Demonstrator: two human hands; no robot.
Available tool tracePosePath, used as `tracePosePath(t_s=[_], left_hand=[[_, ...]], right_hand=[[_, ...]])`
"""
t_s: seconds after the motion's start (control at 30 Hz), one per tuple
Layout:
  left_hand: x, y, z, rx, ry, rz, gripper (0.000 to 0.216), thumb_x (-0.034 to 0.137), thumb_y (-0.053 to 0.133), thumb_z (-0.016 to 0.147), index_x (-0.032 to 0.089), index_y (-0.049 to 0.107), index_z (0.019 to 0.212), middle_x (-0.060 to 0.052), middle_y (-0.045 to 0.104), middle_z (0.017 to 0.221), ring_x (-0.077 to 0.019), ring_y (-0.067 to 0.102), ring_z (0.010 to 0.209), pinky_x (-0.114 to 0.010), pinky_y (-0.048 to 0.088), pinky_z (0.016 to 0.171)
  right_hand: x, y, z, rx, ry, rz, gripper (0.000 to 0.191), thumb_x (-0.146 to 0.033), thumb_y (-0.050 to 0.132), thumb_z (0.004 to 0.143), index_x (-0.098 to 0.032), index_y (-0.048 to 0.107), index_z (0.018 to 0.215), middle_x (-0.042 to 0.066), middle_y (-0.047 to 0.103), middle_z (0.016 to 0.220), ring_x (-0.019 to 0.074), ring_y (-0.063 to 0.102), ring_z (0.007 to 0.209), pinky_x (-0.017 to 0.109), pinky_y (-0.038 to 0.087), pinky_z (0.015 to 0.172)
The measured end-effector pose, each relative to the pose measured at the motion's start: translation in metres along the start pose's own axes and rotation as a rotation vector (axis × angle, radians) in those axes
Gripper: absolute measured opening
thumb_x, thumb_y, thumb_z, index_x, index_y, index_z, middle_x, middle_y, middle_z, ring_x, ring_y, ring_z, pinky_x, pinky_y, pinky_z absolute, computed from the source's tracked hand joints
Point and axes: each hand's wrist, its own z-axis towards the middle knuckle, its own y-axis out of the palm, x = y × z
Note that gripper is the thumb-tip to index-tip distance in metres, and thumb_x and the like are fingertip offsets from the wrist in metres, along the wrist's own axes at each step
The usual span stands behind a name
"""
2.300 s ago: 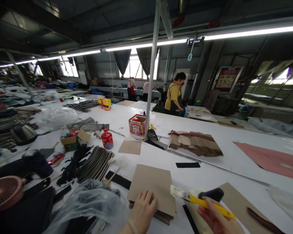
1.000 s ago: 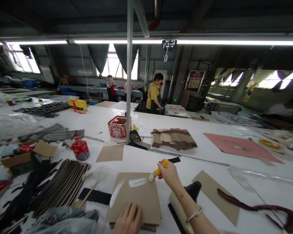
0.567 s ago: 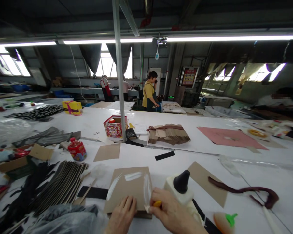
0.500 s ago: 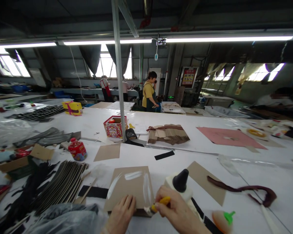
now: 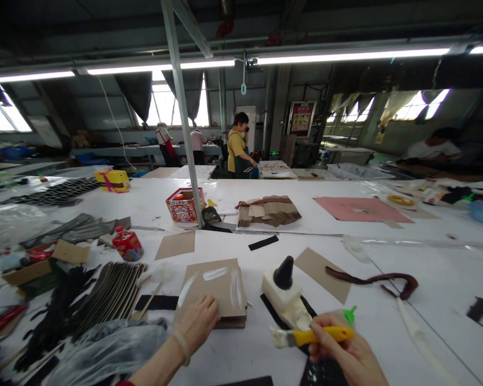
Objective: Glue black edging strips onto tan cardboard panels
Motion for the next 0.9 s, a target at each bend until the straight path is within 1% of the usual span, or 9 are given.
tracePosePath(t_s=[0.1,0.23,0.4,0.53,0.63,0.7,0.77,0.83,0.9], left_hand=[[0.002,0.002,-0.001,0.011,0.066,0.05,0.015,0.021,0.043,0.088,0.017,0.054,0.096,-0.007,0.058,0.099,-0.0224,0.055,0.092,-0.034,0.049,0.071],[0.006,0.007,0.004,0.057,0.121,0.1,0.014,0.017,0.046,0.085,0.016,0.055,0.095,-0.009,0.06,0.099,-0.026,0.058,0.091,-0.04,0.052,0.071],[0.001,0.005,0.006,0.129,0.181,0.13,0.021,0.002,0.042,0.08,0.015,0.056,0.087,-0.007,0.063,0.088,-0.0222,0.062,0.081,-0.032,0.054,0.061],[-0.017,-0.021,0.005,0.263,0.193,0.128,0.024,0.005,0.036,0.086,0.017,0.056,0.091,-0.008,0.064,0.094,-0.0195,0.063,0.084,-0.032,0.054,0.068],[-0.028,-0.053,0.001,0.472,0.174,0.052,0.022,0.01,0.034,0.09,0.017,0.055,0.092,-0.008,0.065,0.096,-0.0163,0.064,0.087,-0.028,0.052,0.074],[-0.027,-0.076,-0.007,0.693,0.143,-0.14,0.016,0.014,0.041,0.09,0.019,0.056,0.089,-0.006,0.067,0.094,-0.0147,0.065,0.087,-0.024,0.052,0.075],[-0.018,-0.096,-0.019,0.878,0.018,-0.476,0.006,0.021,0.052,0.086,0.02,0.058,0.084,-0.004,0.068,0.093,-0.0142,0.066,0.084,-0.022,0.052,0.074],[-0.003,-0.108,-0.033,0.952,-0.21,-0.905,0.013,0.032,0.063,0.079,0.021,0.057,0.076,-0.003,0.07,0.088,-0.0149,0.067,0.077,-0.023,0.054,0.07],[0.016,-0.11,-0.046,0.935,-0.443,-1.331,0.028,0.042,0.072,0.069,0.02,0.055,0.07,-0.001,0.07,0.077,-0.0155,0.066,0.068,-0.024,0.054,0.062]], right_hand=[[0.006,-0.005,-0.003,0.007,0.008,0.016,0.039,-0.054,0.068,0.074,-0.017,0.064,0.088,0.005,0.066,0.075,0.022,0.062,0.061,0.031,0.053,0.058],[0.007,-0.003,-0.004,-0.004,0.014,0.019,0.039,-0.056,0.064,0.077,-0.018,0.061,0.086,0.003,0.065,0.067,0.0212,0.062,0.06,0.029,0.051,0.058],[0.016,-0.006,-0.002,-0.05,-0.001,-0.082,0.04,-0.059,0.056,0.081,-0.019,0.059,0.081,0.003,0.066,0.063,0.0208,0.061,0.059,0.029,0.05,0.059],[0.025,-0.011,0.001,-0.034,-0.053,-0.259,0.042,-0.06,0.046,0.086,-0.02,0.057,0.079,0.001,0.061,0.061,0.0202,0.059,0.057,0.028,0.047,0.056],[0.025,-0.006,0.005,0.006,-0.271,-0.567,0.038,-0.053,0.043,0.089,-0.022,0.055,0.07,0.001,0.058,0.065,0.0191,0.058,0.063,0.026,0.045,0.059],[0.023,0.001,0.007,0.033,-0.449,-0.74,0.036,-0.049,0.045,0.088,-0.023,0.054,0.065,0.002,0.058,0.068,0.0194,0.057,0.065,0.026,0.043,0.06],[0.021,0.01,0.008,0.041,-0.526,-0.818,0.034,-0.048,0.047,0.087,-0.024,0.055,0.065,0.003,0.06,0.067,0.0193,0.056,0.061,0.026,0.041,0.057],[0.019,0.021,0.005,0.012,-0.502,-0.812,0.035,-0.05,0.047,0.087,-0.025,0.057,0.066,0.002,0.061,0.063,0.0191,0.055,0.057,0.026,0.039,0.054],[0.018,0.033,-0.004,-0.045,-0.426,-0.757,0.037,-0.053,0.047,0.087,-0.024,0.058,0.067,0.002,0.062,0.064,0.0191,0.055,0.058,0.026,0.039,0.056]])
